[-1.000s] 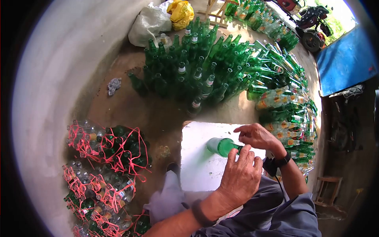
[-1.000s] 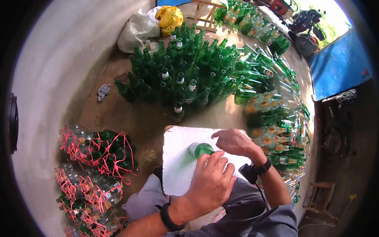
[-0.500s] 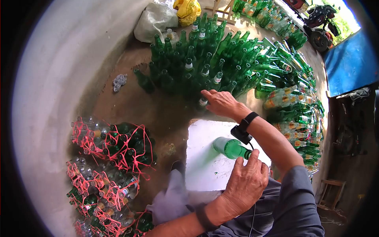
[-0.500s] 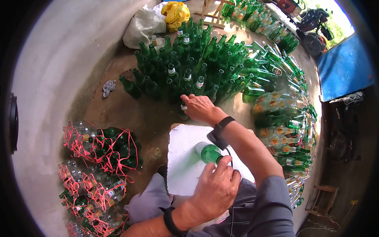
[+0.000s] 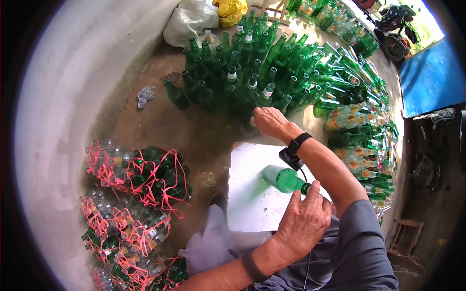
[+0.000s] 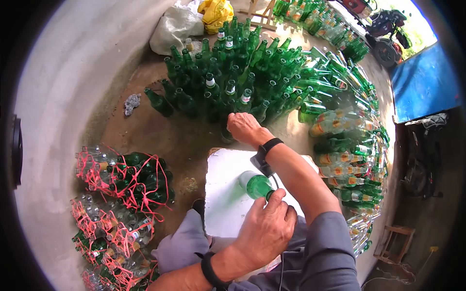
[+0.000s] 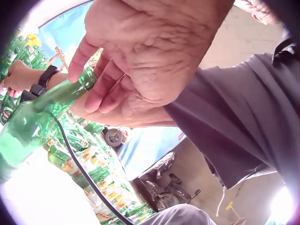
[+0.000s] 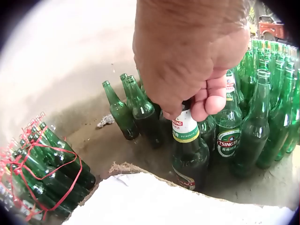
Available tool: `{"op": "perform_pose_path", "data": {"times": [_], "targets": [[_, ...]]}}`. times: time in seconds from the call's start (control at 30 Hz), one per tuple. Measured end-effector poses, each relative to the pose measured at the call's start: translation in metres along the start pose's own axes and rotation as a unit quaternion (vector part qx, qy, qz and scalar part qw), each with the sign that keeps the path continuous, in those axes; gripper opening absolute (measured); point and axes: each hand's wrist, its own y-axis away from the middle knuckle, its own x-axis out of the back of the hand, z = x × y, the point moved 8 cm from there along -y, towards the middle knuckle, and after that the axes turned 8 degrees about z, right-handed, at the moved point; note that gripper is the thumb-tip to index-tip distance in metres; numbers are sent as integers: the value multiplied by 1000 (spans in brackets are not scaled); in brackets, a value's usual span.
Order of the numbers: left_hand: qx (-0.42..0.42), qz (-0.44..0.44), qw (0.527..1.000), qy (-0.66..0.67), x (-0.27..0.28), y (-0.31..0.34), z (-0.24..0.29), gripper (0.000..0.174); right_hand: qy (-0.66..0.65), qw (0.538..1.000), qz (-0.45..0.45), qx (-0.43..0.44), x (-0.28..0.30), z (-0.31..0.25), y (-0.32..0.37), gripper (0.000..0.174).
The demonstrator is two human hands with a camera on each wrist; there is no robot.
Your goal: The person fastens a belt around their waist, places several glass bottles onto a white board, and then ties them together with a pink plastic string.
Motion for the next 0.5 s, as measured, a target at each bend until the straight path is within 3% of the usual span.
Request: {"op": "perform_pose_path", "data": {"times": [0.1, 0.23, 0.5], "targets": [[-4, 1, 1000, -2, -2, 0, 0, 19, -17, 997, 14, -73, 30, 10, 13, 30], [-5, -7, 1000, 3, 0, -1, 0, 19, -23, 994, 62, -84, 77, 16, 43, 33], [-8, -9, 1000, 11, 0, 0, 1, 18, -37, 978, 137, -152, 194, 8, 129, 31]]}}
